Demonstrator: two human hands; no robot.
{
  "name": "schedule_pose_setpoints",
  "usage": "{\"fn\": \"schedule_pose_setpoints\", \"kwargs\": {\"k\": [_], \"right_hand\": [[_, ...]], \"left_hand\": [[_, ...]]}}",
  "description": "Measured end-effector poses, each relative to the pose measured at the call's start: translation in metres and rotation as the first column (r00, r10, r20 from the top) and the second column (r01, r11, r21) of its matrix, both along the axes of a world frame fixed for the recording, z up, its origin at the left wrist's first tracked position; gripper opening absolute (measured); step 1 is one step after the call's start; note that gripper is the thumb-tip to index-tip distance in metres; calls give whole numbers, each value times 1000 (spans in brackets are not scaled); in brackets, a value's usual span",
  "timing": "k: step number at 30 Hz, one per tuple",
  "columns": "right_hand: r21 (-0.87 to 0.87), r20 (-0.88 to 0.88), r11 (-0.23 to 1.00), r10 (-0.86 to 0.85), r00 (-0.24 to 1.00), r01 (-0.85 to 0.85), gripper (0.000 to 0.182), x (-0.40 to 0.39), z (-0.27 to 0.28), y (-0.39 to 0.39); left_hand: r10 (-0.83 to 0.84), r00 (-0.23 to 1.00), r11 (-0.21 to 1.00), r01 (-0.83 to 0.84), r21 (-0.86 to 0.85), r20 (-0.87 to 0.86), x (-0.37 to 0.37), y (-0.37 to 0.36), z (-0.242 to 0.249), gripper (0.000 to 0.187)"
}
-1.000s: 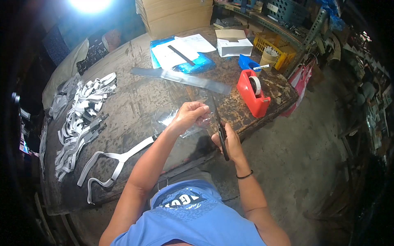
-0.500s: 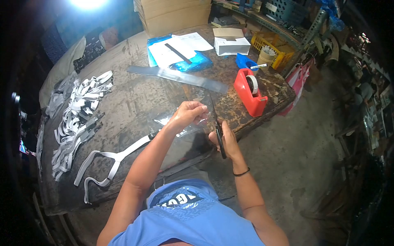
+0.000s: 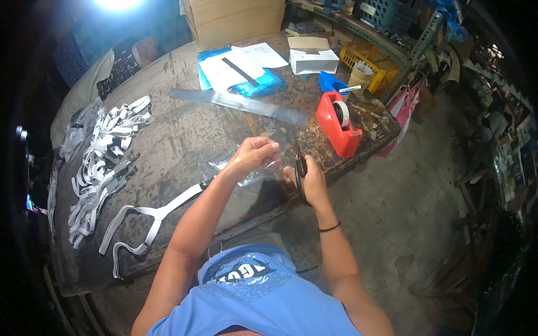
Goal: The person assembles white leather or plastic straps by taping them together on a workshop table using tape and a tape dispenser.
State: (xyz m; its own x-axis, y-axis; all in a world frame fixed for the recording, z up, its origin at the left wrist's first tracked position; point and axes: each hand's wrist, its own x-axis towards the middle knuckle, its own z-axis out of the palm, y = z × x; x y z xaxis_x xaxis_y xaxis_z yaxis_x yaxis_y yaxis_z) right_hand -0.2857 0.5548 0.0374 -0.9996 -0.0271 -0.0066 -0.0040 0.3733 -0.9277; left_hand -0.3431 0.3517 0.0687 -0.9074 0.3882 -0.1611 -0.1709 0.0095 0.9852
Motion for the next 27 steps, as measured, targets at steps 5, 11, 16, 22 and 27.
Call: {"fn": "schedule_pose_setpoints", "kwargs": {"k": [5,11,16,22,27], "right_hand": [[627,-216,767,7,976,133,59,-33,1,23],[606,-512,784,259,819,131,39,-66,-8,39],[40,-321,947,313,894,-317,18,-54,50,-14],[-33,-629,994,57,775,-100,7,-80,123,-35],[-175,-695,982,-69,715,-76,12,-128,186,7]], "left_hand": [[-20,999,995,23,94,-38,7,-5,-1,25],[-112,973,994,111,-17,-201,17,-17,5,28],[-188,946,981,192,-9,-263,22,-19,19,25],[-406,885,909,418,2,-227,17,-57,3,21],[-385,893,885,287,-367,-231,21,-146,19,22]]}}
